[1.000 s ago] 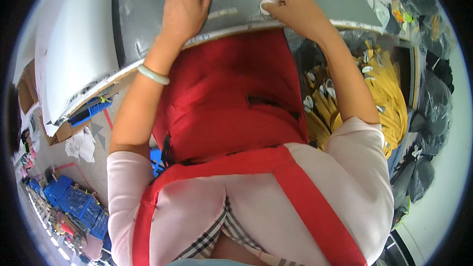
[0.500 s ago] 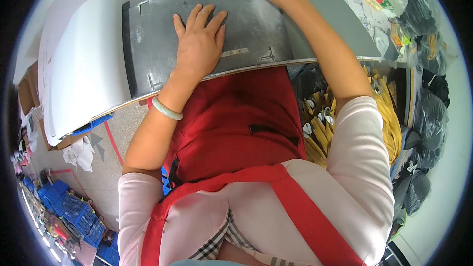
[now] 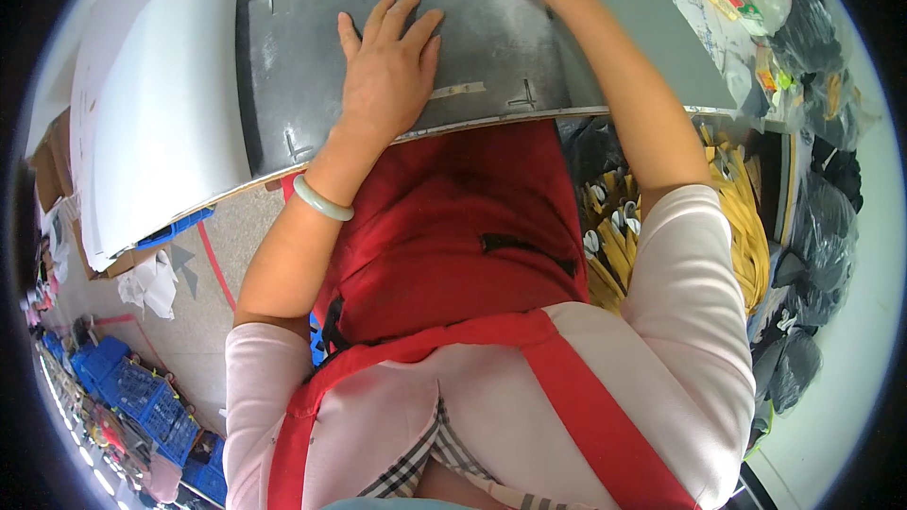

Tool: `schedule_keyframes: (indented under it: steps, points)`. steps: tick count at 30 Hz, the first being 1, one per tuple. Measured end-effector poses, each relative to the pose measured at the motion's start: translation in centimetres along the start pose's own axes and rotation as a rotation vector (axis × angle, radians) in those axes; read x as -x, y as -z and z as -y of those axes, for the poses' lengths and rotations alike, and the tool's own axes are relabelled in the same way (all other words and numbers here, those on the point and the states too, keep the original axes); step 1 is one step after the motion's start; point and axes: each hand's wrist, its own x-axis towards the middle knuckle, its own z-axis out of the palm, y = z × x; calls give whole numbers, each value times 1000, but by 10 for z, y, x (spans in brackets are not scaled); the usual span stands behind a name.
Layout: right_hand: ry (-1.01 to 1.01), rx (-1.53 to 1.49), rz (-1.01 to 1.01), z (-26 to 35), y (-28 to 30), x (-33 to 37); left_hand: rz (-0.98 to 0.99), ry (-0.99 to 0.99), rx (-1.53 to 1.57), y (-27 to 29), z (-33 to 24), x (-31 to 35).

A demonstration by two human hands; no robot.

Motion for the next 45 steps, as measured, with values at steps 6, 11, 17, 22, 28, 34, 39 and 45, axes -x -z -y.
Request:
schedule_keyframes:
  steps: [6, 11, 17, 22, 28, 34, 39, 45]
  points:
    - [-318, -281, 269, 43, 19, -17, 9, 11, -54, -4, 0, 3]
    - [-22, -576, 285, 98, -45, -35, 16, -5, -72, -5, -4, 1]
    - [419, -212, 244, 179, -101, -53, 7, -23, -30, -8, 1, 1]
    - [556, -99, 194, 183, -116, -61, -12, -38, -34, -10, 2, 1]
    - [377, -32, 321, 201, -101, -62, 51, -13, -58, -11, 5, 4]
    - [38, -583, 384, 195, -106, -59, 56, -49, -101, -6, 0, 1]
    - [-163, -496, 514, 197, -90, -41, 60, -36, -102, -14, 0, 1]
    - [-91, -468, 894, 211, -50, 38, -85, -65, 0, -16, -2, 3]
